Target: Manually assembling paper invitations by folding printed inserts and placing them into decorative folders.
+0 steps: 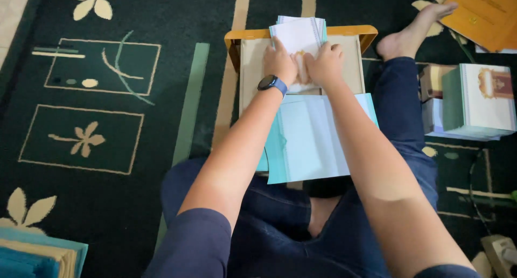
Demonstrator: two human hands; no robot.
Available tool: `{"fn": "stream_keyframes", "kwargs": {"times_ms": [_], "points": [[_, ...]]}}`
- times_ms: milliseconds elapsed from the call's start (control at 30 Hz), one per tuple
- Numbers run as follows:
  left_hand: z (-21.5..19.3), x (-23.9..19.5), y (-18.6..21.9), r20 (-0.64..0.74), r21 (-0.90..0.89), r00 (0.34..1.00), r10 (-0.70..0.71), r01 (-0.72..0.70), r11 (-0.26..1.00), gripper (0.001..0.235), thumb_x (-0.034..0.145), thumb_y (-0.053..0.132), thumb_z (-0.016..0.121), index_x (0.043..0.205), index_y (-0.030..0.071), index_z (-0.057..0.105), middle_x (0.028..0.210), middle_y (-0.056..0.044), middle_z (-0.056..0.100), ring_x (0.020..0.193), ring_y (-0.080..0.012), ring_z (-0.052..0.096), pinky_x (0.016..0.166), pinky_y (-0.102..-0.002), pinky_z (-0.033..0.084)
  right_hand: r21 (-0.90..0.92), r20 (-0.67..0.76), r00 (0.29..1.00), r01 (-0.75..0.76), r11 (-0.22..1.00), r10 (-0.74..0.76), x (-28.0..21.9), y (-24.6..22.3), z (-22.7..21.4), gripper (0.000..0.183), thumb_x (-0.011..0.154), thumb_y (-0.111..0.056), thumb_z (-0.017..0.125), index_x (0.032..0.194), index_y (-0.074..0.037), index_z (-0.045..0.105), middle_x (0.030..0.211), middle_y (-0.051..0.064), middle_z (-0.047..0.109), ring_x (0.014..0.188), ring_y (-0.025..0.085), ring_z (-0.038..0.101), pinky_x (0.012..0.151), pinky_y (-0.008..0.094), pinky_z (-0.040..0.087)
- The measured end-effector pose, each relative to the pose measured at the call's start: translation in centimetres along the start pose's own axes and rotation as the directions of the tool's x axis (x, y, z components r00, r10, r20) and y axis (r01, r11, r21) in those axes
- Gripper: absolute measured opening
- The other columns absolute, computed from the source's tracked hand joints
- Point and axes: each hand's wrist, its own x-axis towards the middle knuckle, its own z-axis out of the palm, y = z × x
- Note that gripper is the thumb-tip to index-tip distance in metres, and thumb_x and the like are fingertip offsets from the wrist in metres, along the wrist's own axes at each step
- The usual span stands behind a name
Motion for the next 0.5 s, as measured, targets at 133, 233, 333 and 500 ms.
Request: {"fn": "stream_keyframes", "kwargs": {"times_ms": [133, 233, 333, 500], "points": [[-5.4, -1.0, 1.6, 0.139, -0.341, 0.969, -0.206, 0.242, 0.908, 0.089, 0.085, 0.018, 0.064, 0.157, -0.005, 0.017, 0.135, -0.024, 0.064, 0.118, -0.0429, 0.065, 0.097, -0.047, 0.055, 0.412, 0.052, 0.986, -0.164, 0.896, 0.157, 0.6, 1.6, -2.1, 0.053, 0.091, -0.02, 0.063, 0.14, -0.018, 0.043, 0.136, 0.012, 0.057, 0.118, 0.026, 0.063, 0.089, 0.041, 0.056], [-7.3, -1.3, 2.1, 0.217, -0.375, 0.959, -0.182, 0.254, 0.891, 0.042, 0.083, 0.028, 0.066, 0.119, 0.008, 0.062, 0.125, -0.017, 0.07, 0.116, -0.0394, 0.066, 0.097, -0.047, 0.055, 0.741, 0.232, 0.973, -0.164, 0.652, -0.019, -2.1, 1.4, -4.8, 0.051, 0.098, -0.015, 0.061, 0.146, -0.008, 0.045, 0.134, 0.011, 0.065, 0.115, 0.018, 0.071, 0.095, 0.032, 0.064], [-12.2, -3.5, 4.2, 0.118, -0.584, 0.986, -0.117, 0.164, 0.795, 0.067, 0.081, 0.04, 0.071, 0.14, 0.014, 0.051, 0.13, -0.018, 0.051, 0.132, -0.0343, 0.05, 0.112, -0.045, 0.042, 0.814, -0.15, 0.805, 0.43, 0.391, -0.574, -5.2, 2.0, -6.7, 0.021, 0.1, -0.012, 0.061, 0.12, -0.007, 0.059, 0.11, 0.003, 0.067, 0.099, 0.011, 0.066, 0.085, 0.025, 0.057], [-17.9, -11.8, 6.3, -0.111, -0.744, 0.944, 0.31, -0.285, 0.604, 0.067, 0.091, 0.024, 0.076, 0.149, 0.009, 0.045, 0.137, -0.023, 0.062, 0.134, -0.0394, 0.056, 0.111, -0.053, 0.049, 0.604, -0.44, 0.634, 0.733, 0.313, -0.636, -12.5, 4.0, -9.4, 0.035, 0.099, 0.01, 0.061, 0.131, -0.004, 0.059, 0.127, 0.009, 0.063, 0.125, 0.016, 0.051, 0.111, 0.044, 0.044]]}}
